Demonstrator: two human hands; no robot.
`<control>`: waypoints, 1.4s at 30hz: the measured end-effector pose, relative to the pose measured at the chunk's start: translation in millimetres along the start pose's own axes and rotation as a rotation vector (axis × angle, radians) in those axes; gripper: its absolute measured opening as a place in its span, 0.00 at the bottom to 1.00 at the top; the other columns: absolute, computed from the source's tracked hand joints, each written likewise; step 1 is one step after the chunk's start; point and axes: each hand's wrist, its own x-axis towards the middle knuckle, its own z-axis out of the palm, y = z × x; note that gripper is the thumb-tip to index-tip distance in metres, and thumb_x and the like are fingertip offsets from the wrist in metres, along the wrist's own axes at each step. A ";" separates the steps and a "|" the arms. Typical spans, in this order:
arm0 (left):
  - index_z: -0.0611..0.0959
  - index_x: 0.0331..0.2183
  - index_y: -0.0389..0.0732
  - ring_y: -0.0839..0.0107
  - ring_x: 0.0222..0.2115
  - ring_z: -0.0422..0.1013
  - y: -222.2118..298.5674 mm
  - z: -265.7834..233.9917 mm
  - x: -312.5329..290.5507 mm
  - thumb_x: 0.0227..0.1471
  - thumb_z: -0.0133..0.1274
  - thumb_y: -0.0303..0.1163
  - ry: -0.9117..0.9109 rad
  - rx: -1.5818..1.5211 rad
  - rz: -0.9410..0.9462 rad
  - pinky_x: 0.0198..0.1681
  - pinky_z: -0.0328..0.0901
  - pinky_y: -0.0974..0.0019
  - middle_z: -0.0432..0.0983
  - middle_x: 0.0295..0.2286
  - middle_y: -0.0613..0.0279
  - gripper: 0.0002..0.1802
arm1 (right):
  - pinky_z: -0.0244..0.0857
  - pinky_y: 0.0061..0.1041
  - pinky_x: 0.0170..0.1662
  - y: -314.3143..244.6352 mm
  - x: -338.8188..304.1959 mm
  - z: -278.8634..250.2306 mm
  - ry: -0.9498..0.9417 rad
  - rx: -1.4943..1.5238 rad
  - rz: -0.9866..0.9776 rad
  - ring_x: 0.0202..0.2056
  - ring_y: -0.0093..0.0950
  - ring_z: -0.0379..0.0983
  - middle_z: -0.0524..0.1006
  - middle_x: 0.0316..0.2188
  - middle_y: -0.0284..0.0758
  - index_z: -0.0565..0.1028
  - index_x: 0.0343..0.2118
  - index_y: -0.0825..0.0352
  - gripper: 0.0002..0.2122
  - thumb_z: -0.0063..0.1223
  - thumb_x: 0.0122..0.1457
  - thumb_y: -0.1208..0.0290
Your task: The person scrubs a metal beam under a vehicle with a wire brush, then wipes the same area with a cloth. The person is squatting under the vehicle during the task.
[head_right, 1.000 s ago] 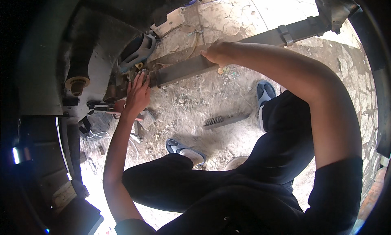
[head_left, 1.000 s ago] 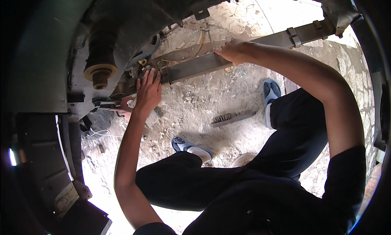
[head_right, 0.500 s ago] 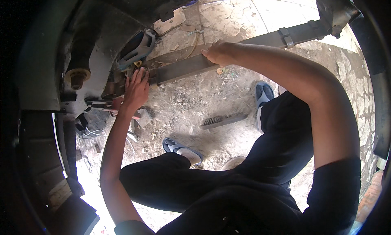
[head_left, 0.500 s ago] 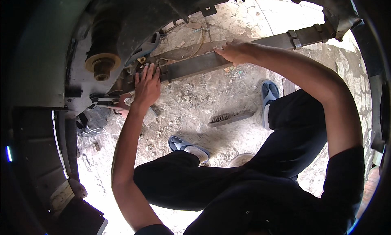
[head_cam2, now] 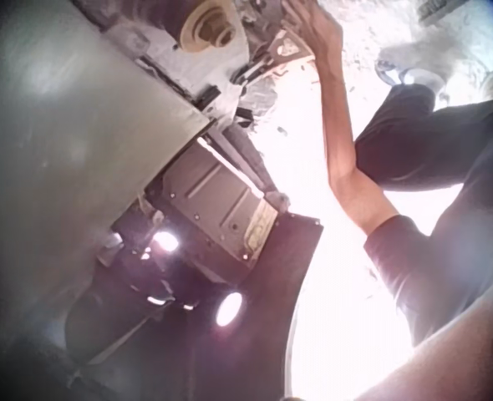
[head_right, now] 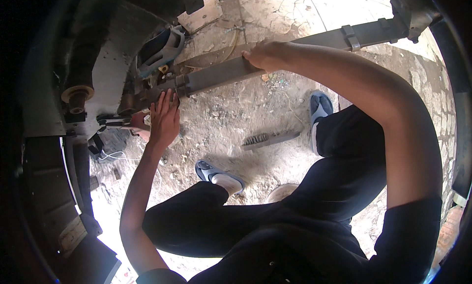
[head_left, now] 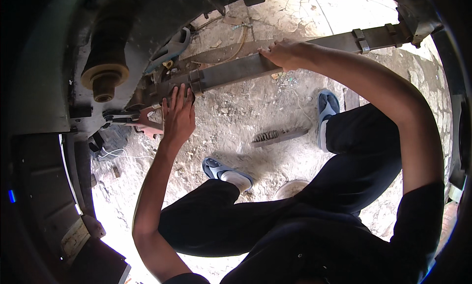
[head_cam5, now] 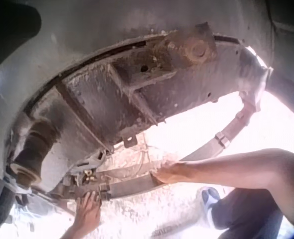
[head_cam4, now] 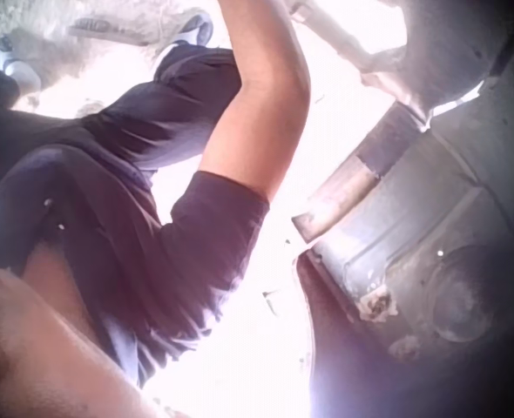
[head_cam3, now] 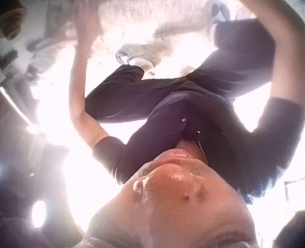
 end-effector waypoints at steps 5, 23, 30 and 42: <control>0.69 0.59 0.38 0.52 0.64 0.50 -2.6 2.0 13.2 0.61 0.43 0.35 0.021 0.024 -0.046 0.62 0.45 0.35 0.55 0.62 0.49 0.26 | 0.71 0.39 0.46 6.9 -1.4 1.9 0.097 0.010 -0.058 0.45 0.43 0.76 0.79 0.40 0.46 0.55 0.65 0.70 0.43 0.69 0.46 0.71; 0.67 0.60 0.39 0.50 0.65 0.48 -6.9 -3.1 15.6 0.58 0.46 0.37 -0.054 -0.021 -0.037 0.62 0.44 0.33 0.53 0.63 0.49 0.29 | 0.67 0.39 0.54 4.4 -4.9 -7.9 -0.009 0.085 -0.008 0.54 0.42 0.70 0.72 0.51 0.46 0.51 0.67 0.62 0.47 0.70 0.46 0.67; 0.66 0.61 0.39 0.51 0.66 0.44 -8.5 -20.4 39.7 0.58 0.46 0.45 -0.127 -0.098 -0.092 0.64 0.41 0.35 0.49 0.64 0.49 0.33 | 0.69 0.39 0.50 2.6 -9.6 -5.8 0.077 0.101 -0.029 0.49 0.43 0.74 0.75 0.46 0.48 0.56 0.64 0.66 0.44 0.70 0.44 0.73; 0.68 0.60 0.39 0.52 0.66 0.42 -11.2 -16.9 47.0 0.55 0.46 0.63 -0.127 -0.137 -0.127 0.65 0.39 0.36 0.48 0.65 0.49 0.43 | 0.62 0.42 0.57 8.8 1.9 5.3 -0.035 0.187 0.013 0.55 0.47 0.66 0.67 0.55 0.50 0.47 0.67 0.63 0.51 0.72 0.43 0.73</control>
